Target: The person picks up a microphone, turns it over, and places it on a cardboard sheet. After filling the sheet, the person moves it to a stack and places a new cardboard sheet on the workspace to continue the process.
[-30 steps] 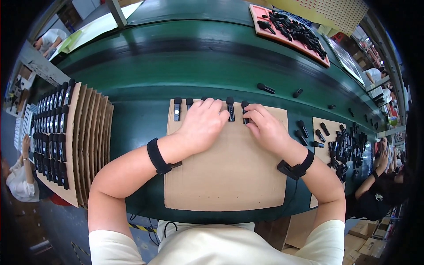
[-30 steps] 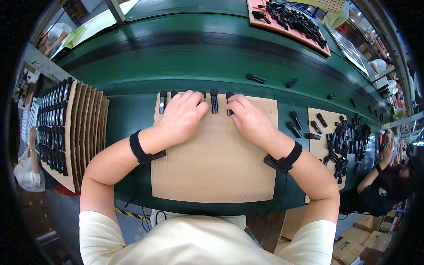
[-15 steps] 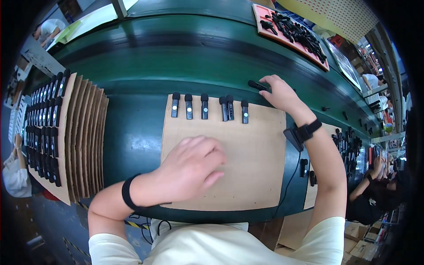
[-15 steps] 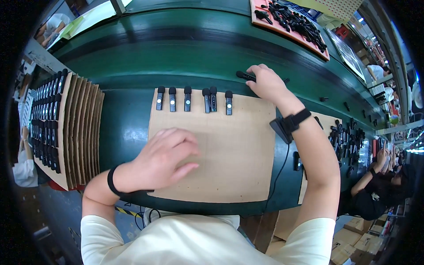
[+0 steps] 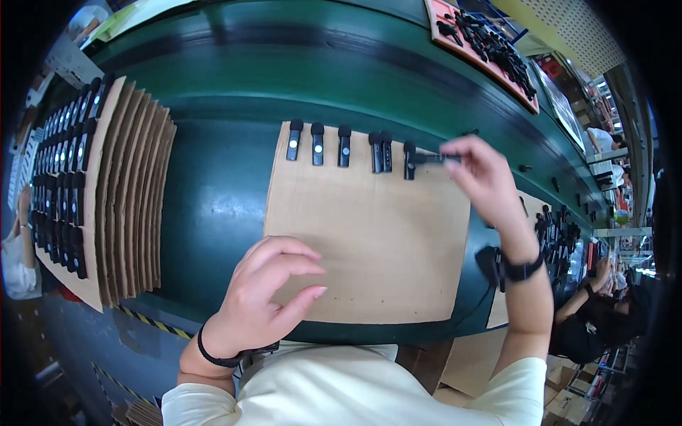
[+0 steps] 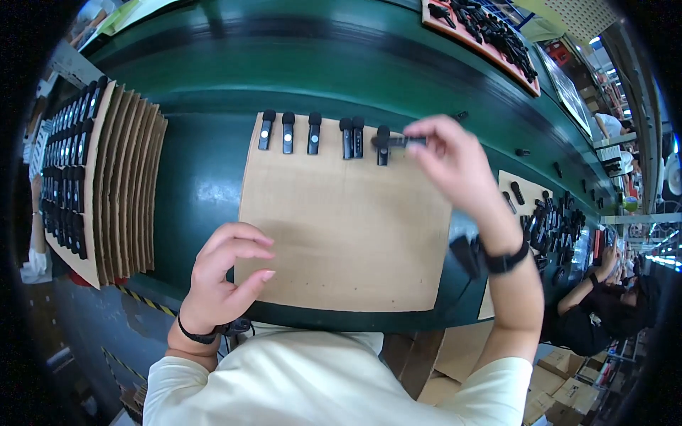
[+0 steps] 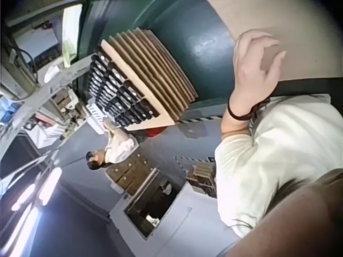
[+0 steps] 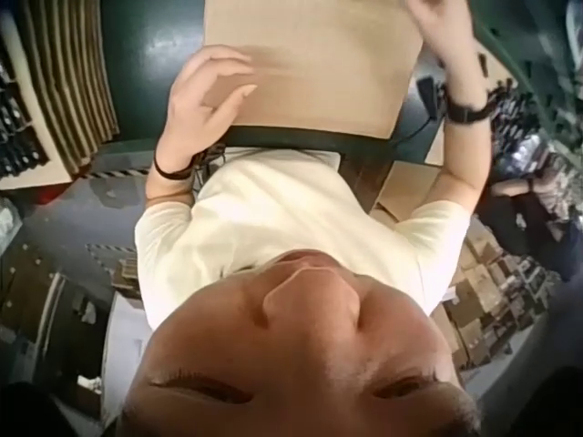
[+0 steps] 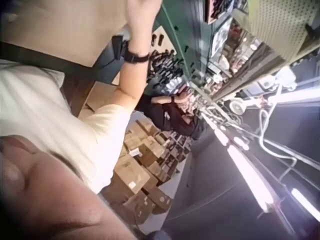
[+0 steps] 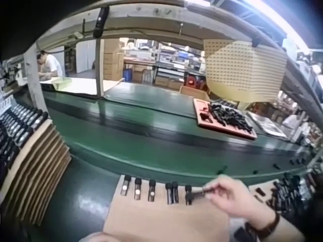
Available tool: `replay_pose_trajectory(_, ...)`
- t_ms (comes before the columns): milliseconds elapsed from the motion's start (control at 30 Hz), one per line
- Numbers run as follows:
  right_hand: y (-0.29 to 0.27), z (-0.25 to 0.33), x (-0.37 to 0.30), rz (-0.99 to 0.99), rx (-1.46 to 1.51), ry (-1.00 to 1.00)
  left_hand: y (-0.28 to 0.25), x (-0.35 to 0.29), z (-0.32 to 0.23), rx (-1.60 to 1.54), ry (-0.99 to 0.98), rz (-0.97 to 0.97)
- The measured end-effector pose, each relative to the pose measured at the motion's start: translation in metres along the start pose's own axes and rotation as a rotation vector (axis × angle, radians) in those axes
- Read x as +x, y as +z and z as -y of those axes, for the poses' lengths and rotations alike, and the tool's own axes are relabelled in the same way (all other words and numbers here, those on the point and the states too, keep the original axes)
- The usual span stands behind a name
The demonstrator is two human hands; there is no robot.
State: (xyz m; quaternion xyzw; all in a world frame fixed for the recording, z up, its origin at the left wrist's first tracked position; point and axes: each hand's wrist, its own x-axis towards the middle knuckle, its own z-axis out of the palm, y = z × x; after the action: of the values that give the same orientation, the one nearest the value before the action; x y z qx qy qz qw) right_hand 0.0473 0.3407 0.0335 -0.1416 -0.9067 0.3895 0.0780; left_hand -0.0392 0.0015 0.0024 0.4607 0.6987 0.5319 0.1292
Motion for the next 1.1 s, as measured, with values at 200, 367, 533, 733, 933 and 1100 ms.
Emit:
replay_pose_trajectory(200,0.052,0.059,-0.102,0.041,0.113,-0.218,0.019,0.009,-0.008,-0.042,0.056,0.024)
replay_pose_trajectory(367,0.091,0.061,-0.12,-0.13,0.348,-0.186,0.03,0.011,-0.01,-0.045,0.095,0.081)
replay_pose_trajectory(533,0.102,0.058,-0.12,-0.163,0.379,-0.224,0.033,0.007,-0.008,-0.012,0.112,0.078)
replay_pose_trajectory(733,0.104,0.06,-0.122,-0.165,0.378,-0.24,0.036,0.006,-0.003,-0.004,0.182,0.065)
replay_pose_trajectory(933,0.108,0.058,-0.126,-0.212,0.408,-0.276,0.039,0.01,-0.015,-0.139,0.07,0.045)
replay_pose_trajectory(1100,0.11,0.057,-0.124,-0.236,0.476,-0.283,0.041,0.007,-0.007,-0.094,0.163,0.051)
